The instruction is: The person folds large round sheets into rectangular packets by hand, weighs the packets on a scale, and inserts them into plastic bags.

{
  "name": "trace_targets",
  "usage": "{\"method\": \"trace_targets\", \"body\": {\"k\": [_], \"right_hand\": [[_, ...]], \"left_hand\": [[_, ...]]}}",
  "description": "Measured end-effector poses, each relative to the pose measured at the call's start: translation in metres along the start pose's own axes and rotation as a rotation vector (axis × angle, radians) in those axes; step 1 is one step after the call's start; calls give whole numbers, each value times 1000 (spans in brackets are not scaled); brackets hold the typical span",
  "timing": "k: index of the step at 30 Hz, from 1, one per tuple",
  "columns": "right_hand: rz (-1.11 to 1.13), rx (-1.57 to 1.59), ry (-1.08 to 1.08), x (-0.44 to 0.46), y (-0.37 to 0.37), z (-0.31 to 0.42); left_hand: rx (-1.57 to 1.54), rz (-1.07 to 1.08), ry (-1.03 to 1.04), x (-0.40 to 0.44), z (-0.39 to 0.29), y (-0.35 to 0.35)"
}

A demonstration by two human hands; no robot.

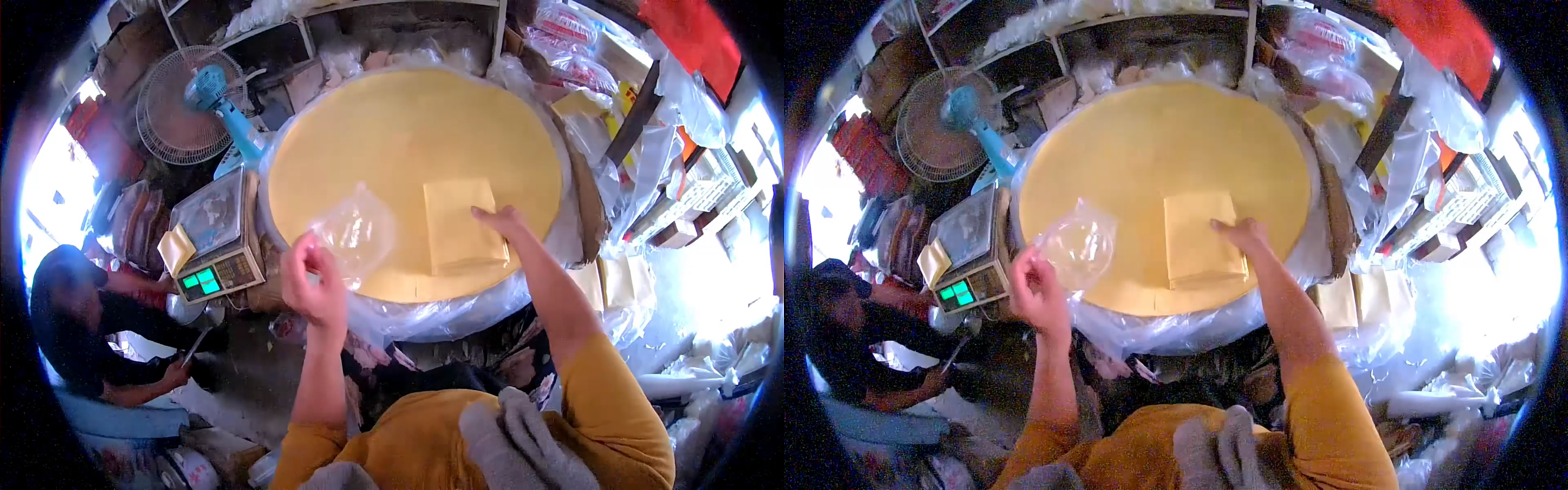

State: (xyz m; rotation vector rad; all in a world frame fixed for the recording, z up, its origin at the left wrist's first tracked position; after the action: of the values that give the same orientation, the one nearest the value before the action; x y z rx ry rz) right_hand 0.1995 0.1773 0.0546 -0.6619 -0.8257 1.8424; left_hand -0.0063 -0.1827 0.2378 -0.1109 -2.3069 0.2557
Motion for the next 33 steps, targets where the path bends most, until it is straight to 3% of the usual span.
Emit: {"method": "trace_targets", "body": {"k": [1,3,4,9,14,17,18,22,24,26,30,33], "right_hand": [[77,45,64,3,9,-8],[237,449,53,8,31,-15],[316,652,47,8,40,-11],[260,698,103,0,27,-2],[109,840,91,2,49,-12],[74,903,79,-14,49,-9],[122,966,73,-20,49,-7],[194,1163,151,-61,43,-7],[231,1254,58,-76,41,-5],[250,1358,-11,-100,36,-2],[401,1250,-90,-124,56,5],[431,1148,-28,-129,76,11]], "left_hand": [[54,45,53,-3,-8,5],[139,188,126,-27,2,41],[115,314,-22,-42,30,64],[156,382,-19,-65,73,112],[185,346,-31,-51,93,111],[226,245,115,-56,98,111],[251,356,-29,-60,115,119],[340,508,-104,-82,134,130],[324,576,-178,-86,141,136],[79,665,-417,-105,165,148],[-351,797,-911,-146,164,163],[-40,638,-629,-138,173,157]]}}
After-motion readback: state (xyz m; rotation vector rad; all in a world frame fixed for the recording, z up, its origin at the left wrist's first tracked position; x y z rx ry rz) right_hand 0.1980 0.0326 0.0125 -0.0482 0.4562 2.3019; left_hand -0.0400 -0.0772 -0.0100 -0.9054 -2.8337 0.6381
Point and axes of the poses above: each hand's wrist, its own x-axis towards the middle knuckle, its own y-axis out of the palm, z = x × y, the point moved 10 cm from there along x, towards the middle knuckle, and after that the axes turned 9 degrees about -y, right-handed, at the moved point
